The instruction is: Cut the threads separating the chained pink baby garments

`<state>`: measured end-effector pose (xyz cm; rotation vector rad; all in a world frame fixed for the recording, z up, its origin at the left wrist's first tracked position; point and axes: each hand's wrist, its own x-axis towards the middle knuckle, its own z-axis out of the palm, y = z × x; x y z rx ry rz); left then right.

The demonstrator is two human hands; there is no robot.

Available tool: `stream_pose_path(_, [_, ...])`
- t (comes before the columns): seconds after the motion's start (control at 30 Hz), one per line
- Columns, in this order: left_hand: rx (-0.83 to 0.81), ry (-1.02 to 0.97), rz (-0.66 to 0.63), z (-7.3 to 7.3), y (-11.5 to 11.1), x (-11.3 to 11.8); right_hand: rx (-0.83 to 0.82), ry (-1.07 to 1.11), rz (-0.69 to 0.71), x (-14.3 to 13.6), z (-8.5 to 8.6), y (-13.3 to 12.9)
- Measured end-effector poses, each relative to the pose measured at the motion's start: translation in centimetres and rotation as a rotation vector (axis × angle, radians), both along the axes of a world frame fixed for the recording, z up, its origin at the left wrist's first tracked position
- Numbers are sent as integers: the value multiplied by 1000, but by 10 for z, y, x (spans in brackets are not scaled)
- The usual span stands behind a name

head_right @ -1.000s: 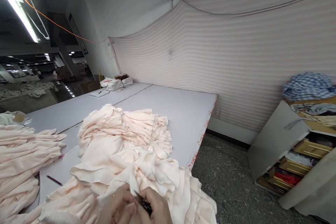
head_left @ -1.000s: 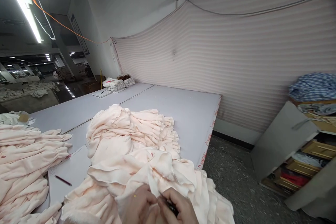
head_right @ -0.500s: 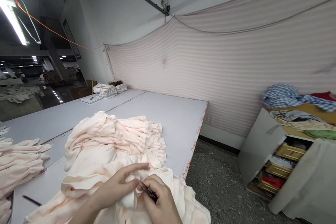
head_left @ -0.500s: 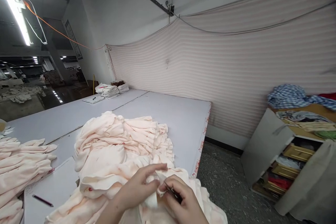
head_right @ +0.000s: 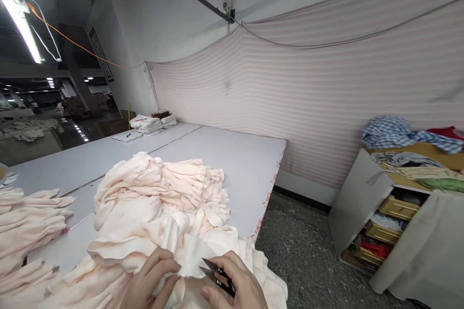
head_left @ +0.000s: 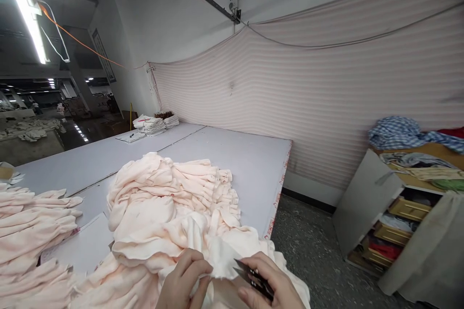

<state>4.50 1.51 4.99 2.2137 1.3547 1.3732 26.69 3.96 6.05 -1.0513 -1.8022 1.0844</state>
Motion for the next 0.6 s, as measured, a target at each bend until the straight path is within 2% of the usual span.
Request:
stream_pose_path(0.17, [4,-29,18,1,-5,4,34,-175,56,-4,12,-1])
stream_pose_path(0.3, [-21,-63,27,0,-8,4,31,-127,151,-16,18,-2])
stream_pose_path(0.47, [-24,-76,28,-1,-9,1,37,-114,151,-24,19,-2])
stream_pose_path(0.6, [-26,-85,37,1,-10,1,15,-126,91,-21,14,0])
